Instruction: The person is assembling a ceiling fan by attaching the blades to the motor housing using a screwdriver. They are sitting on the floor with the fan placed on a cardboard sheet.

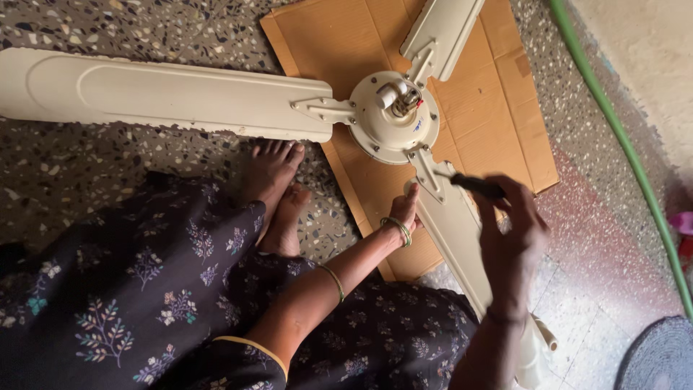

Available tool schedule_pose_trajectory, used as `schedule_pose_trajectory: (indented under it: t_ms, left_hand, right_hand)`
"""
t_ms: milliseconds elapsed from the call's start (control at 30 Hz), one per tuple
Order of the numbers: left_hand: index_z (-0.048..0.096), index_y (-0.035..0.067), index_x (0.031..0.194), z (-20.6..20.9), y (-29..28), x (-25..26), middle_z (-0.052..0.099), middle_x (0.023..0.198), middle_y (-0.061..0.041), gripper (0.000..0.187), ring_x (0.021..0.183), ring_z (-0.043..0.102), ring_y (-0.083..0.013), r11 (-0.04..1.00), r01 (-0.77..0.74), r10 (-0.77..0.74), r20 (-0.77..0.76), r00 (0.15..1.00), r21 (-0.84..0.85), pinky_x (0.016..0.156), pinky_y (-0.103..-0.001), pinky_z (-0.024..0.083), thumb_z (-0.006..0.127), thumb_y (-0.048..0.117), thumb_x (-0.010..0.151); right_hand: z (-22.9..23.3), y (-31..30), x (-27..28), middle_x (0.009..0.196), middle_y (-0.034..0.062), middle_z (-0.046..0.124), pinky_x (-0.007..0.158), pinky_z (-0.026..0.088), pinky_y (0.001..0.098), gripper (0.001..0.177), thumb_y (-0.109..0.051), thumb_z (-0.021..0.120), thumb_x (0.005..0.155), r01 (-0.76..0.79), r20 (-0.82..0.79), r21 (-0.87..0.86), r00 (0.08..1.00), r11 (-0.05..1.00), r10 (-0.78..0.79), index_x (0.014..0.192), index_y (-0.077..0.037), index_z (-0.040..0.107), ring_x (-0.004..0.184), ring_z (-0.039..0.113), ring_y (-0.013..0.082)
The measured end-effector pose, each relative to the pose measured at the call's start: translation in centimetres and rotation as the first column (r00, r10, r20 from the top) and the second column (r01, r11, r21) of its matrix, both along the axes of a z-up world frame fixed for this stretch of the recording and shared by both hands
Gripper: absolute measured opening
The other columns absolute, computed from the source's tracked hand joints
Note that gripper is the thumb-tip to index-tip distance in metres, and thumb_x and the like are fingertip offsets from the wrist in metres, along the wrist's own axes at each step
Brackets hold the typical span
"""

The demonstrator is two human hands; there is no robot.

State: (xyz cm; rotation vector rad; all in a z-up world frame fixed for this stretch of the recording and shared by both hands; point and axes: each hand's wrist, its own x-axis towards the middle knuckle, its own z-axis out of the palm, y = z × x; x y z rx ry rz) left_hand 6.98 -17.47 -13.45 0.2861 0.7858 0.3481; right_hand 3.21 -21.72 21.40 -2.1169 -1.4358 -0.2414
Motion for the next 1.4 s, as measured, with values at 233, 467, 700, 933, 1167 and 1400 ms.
schedule_pose_trajectory:
  t_ms: [233,467,700,933,1167,1400]
  left_hand:
    - [0.051,-0.008,0.126,2.4,0.4,-0.8,0.07,0.11,-0.023,0.065,0.093,0.076,-0.0303,0.999,0.015,-0.013,0.057,0.998,-0.038,0.08,-0.048,0.067,0.049,0.053,0.102]
    - [0.051,-0.009,0.125,2.0,0.0,-0.8,0.068,0.111,-0.024,0.07,0.095,0.075,-0.0315,1.0,0.019,-0.018,0.056,0.998,-0.021,0.081,-0.048,0.067,0.051,0.056,0.101]
    - [0.052,-0.007,0.124,1.8,0.0,-1.1,0.069,0.111,-0.023,0.069,0.095,0.075,-0.0306,1.0,0.012,-0.011,0.088,0.996,-0.016,0.08,-0.048,0.067,0.052,0.057,0.1]
    - [0.054,-0.006,0.122,2.0,0.0,-1.5,0.07,0.109,-0.023,0.066,0.094,0.075,-0.0304,1.0,0.011,-0.012,0.12,0.993,0.009,0.08,-0.047,0.067,0.051,0.056,0.101]
    - [0.051,-0.004,0.12,1.8,0.0,-1.2,0.069,0.109,-0.022,0.068,0.096,0.075,-0.0293,0.999,0.029,-0.031,0.081,0.996,0.02,0.083,-0.048,0.067,0.052,0.06,0.099]
    - [0.052,-0.003,0.12,1.2,-0.3,-0.9,0.069,0.107,-0.021,0.067,0.094,0.076,-0.0291,1.0,0.01,-0.01,0.077,0.997,-0.002,0.081,-0.049,0.067,0.053,0.06,0.097]
  right_hand:
    - [-3.1,5.0,1.8,0.11,0.0161,0.073,0.083,0.063,0.0349,0.02,0.003,0.07,0.099,-0.071,-0.071,0.009,0.995,0.997,0.072,0.119,0.001,0.064,0.099,0.075,0.027]
    - [-3.7,6.0,2.3,0.11,0.0166,0.072,0.082,0.063,0.0351,0.02,0.002,0.07,0.099,-0.12,-0.095,-0.011,0.988,0.993,0.118,0.118,0.001,0.064,0.1,0.075,0.0274]
    - [-4.7,6.5,2.4,0.108,0.0149,0.073,0.08,0.063,0.035,0.019,0.003,0.069,0.099,-0.105,-0.126,-0.027,0.987,0.994,0.101,0.118,0.0,0.064,0.096,0.075,0.0261]
    - [-5.7,7.0,2.9,0.107,0.0149,0.072,0.079,0.063,0.0351,0.022,0.003,0.068,0.098,-0.144,-0.12,-0.011,0.983,0.99,0.141,0.119,-0.001,0.063,0.097,0.075,0.0267]
    - [-6.7,7.1,3.6,0.102,0.0146,0.073,0.074,0.061,0.0343,0.022,-0.002,0.071,0.098,-0.099,-0.048,-0.059,0.994,0.993,0.096,0.118,0.001,0.062,0.088,0.075,0.0244]
    - [-8.2,7.9,4.8,0.071,0.0023,0.073,0.045,0.049,0.031,0.037,-0.037,0.084,0.096,0.106,0.227,-0.202,0.972,0.974,-0.059,0.093,-0.006,0.063,0.053,0.068,0.0156]
